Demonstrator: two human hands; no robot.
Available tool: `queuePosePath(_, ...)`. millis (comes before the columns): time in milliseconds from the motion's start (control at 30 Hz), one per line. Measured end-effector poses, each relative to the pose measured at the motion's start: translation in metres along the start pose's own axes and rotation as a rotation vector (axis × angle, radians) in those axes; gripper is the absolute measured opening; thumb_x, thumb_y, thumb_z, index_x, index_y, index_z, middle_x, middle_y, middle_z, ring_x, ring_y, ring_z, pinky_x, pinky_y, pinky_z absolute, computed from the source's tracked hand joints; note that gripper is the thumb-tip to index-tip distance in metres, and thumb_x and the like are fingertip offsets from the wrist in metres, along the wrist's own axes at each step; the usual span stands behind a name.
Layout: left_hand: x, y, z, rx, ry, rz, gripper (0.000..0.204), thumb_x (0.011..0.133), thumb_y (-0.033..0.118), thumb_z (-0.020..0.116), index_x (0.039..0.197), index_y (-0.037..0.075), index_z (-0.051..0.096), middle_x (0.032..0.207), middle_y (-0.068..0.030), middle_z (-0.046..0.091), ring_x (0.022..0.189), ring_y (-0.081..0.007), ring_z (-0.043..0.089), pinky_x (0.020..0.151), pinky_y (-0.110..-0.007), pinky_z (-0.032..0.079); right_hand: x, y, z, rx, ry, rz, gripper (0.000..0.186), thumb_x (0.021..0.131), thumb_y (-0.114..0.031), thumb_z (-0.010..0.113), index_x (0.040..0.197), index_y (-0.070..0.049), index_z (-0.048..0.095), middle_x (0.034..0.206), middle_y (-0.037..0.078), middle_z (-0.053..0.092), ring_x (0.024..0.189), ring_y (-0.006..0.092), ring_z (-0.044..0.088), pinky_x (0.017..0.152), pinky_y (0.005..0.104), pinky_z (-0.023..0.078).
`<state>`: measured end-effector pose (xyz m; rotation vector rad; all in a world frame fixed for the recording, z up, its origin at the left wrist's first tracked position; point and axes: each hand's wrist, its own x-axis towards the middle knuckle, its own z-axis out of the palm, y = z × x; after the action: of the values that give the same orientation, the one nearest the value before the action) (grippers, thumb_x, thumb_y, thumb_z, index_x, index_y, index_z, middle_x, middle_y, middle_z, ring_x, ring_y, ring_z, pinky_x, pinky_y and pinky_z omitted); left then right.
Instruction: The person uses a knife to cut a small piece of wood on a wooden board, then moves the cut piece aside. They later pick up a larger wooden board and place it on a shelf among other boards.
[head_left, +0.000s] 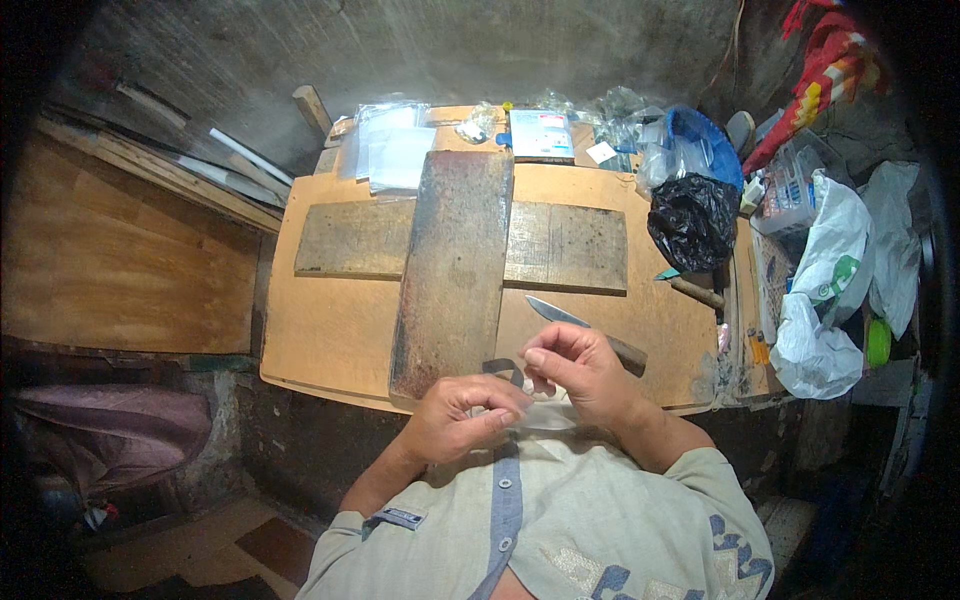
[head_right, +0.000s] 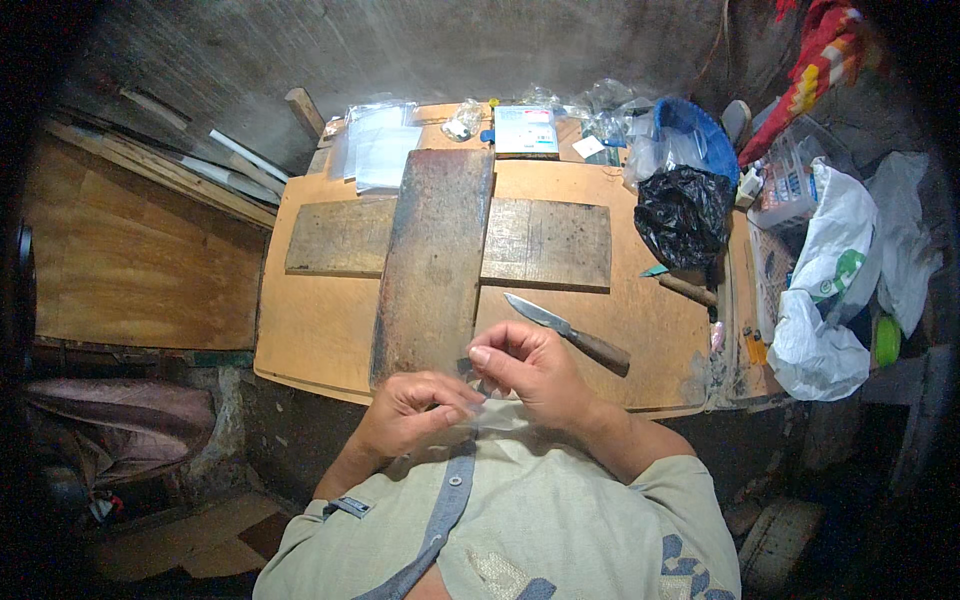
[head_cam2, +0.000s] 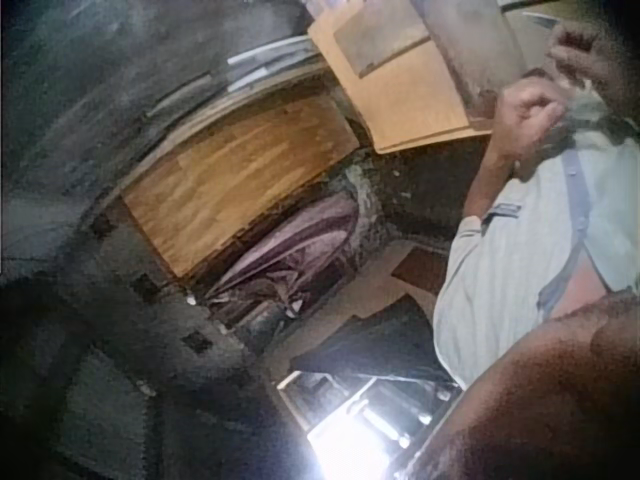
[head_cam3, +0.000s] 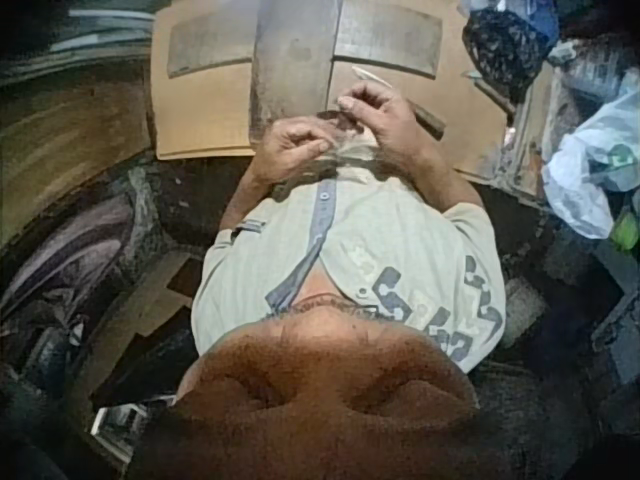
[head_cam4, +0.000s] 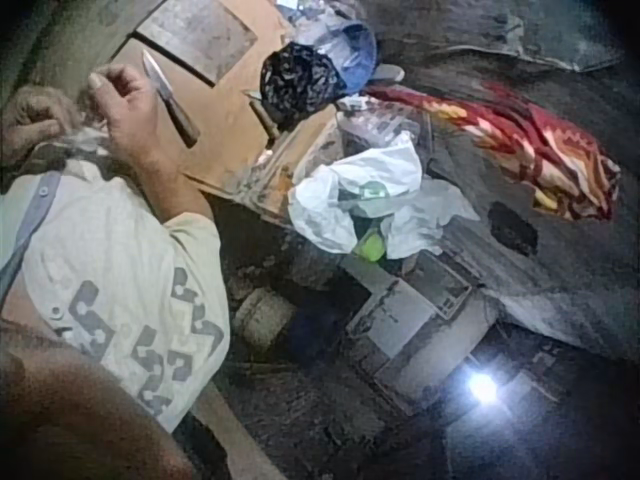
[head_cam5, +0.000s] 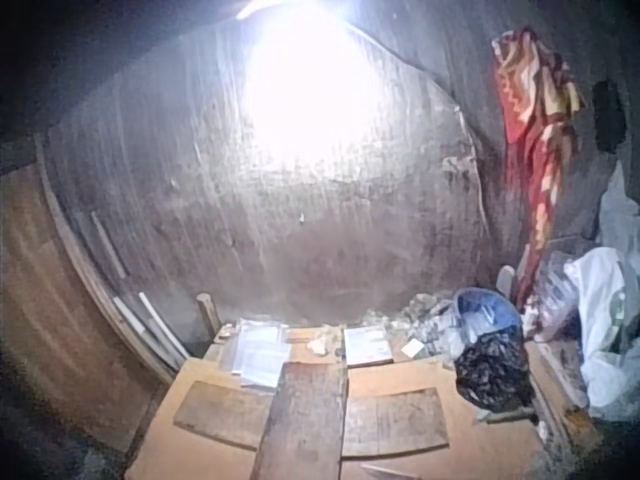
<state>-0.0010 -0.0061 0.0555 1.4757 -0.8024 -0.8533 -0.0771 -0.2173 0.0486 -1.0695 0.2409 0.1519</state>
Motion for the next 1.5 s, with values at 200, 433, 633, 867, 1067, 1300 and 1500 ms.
queuePosePath(200, -0.004, 0.0, 0.004, 0.019, 0.0, -0.01, 0.01, 0.093, 0.01, 0.068, 0.095, 0.002, 0.074, 0.104, -0.0118, 0.075, 0.099, -0.0211, 0.071, 0.09, -0.036, 0.054, 0.002, 0.004, -0.007, 0.109, 0.083, -0.034, 0.015, 0.099, -0.017, 0.065, 0.103, -0.003, 0.065, 0.083, 0.003, 0.064, 0.072, 0.0114, 0.06, 0.062, 0.0265, 0.049)
queuePosePath(433, -0.004, 0.007, 0.006, 0.069, -0.006, -0.026, 0.009, 0.092, 0.008, 0.068, 0.094, 0.001, 0.074, 0.101, -0.0122, 0.075, 0.097, -0.0211, 0.071, 0.088, -0.035, 0.054, 0.0, 0.002, -0.008, 0.083, 0.047, -0.029, 0.017, 0.098, -0.017, 0.067, 0.106, -0.003, 0.065, 0.085, 0.004, 0.065, 0.074, 0.0113, 0.061, 0.065, 0.0259, 0.049)
queuePosePath(633, -0.003, 0.011, 0.006, 0.087, -0.024, -0.031, 0.009, 0.093, 0.007, 0.068, 0.094, 0.001, 0.074, 0.1, -0.0124, 0.075, 0.095, -0.0203, 0.071, 0.087, -0.035, 0.054, 0.004, 0.001, -0.006, 0.076, -0.017, -0.007, 0.015, 0.097, -0.018, 0.068, 0.102, -0.004, 0.066, 0.084, 0.003, 0.065, 0.073, 0.0092, 0.059, 0.065, 0.0243, 0.048)
queuePosePath(867, -0.007, 0.0, 0.009, -0.062, 0.12, -0.15, 0.012, 0.095, 0.008, 0.066, 0.098, 0.001, 0.074, 0.098, -0.0105, 0.075, 0.087, -0.0135, 0.068, 0.077, -0.029, 0.055, 0.006, 0.002, -0.005, 0.082, 0.049, -0.019, 0.013, 0.098, -0.017, 0.067, 0.101, -0.004, 0.067, 0.082, 0.001, 0.063, 0.072, 0.0089, 0.057, 0.063, 0.0244, 0.046)
queuePosePath(1067, -0.004, -0.001, 0.013, -0.269, 0.327, -0.241, 0.016, 0.1, 0.01, 0.06, 0.103, -0.002, 0.072, 0.095, -0.0109, 0.075, 0.083, -0.0125, 0.069, 0.071, -0.026, 0.054, 0.01, 0.003, -0.011, 0.067, 0.195, -0.094, 0.015, 0.099, -0.018, 0.066, 0.102, -0.003, 0.065, 0.081, 0.002, 0.063, 0.07, 0.0095, 0.057, 0.062, 0.0258, 0.046)
queuePosePath(1300, -0.001, -0.014, 0.01, -0.487, 0.58, -0.196, 0.017, 0.101, 0.012, 0.061, 0.099, -0.003, 0.07, 0.096, -0.014, 0.075, 0.077, -0.0127, 0.069, 0.072, -0.029, 0.058, 0.036, 0.015, -0.05, 0.011, 0.418, -0.193, 0.017, 0.098, -0.019, 0.067, 0.099, -0.002, 0.066, 0.079, 0.0, 0.062, 0.065, 0.0069, 0.055, 0.059, 0.023, 0.045)
queuePosePath(1500, -0.005, -0.02, 0.006, -0.503, 0.62, -0.234, 0.016, 0.1, 0.012, 0.061, 0.093, 0.0, 0.068, 0.099, -0.0149, 0.074, 0.069, -0.0114, 0.067, 0.07, -0.03, 0.06, 0.096, 0.051, -0.139, -0.161, 0.637, -0.161, 0.016, 0.097, -0.021, 0.066, 0.098, -0.005, 0.067, 0.078, 0.0, 0.063, 0.063, 0.0068, 0.056, 0.053, 0.0239, 0.044)
